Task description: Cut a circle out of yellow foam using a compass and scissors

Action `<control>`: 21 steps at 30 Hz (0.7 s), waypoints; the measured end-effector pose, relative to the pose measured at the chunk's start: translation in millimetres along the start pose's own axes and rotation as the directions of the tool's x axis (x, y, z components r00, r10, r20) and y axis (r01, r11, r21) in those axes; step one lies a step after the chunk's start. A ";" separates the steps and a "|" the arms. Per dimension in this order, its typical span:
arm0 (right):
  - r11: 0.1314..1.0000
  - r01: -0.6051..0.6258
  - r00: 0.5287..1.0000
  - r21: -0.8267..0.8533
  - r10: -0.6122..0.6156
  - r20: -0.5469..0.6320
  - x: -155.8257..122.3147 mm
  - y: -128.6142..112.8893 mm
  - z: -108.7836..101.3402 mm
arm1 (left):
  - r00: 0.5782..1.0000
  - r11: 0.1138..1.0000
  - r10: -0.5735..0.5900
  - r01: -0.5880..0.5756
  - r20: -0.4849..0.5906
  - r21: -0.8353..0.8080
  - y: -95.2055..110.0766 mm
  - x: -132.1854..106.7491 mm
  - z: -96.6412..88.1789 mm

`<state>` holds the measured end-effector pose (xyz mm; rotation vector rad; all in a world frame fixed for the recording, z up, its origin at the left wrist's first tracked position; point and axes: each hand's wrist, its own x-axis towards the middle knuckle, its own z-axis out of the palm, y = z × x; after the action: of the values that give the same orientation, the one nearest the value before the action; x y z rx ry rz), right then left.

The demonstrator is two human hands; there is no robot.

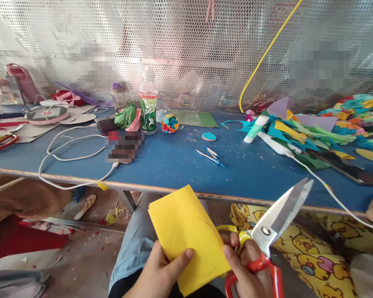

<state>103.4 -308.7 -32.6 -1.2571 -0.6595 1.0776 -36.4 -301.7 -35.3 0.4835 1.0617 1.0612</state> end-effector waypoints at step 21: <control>0.979 0.178 0.980 -0.098 -0.168 0.103 6.8 41.3 -18.2 | 0.947 0.963 0.252 -0.266 -0.198 -0.043 16.4 19.8 -7.3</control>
<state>110.6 -312.0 -77.5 -1.2209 -0.8924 0.9717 -48.7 -278.0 -35.3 0.4811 1.1463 1.3958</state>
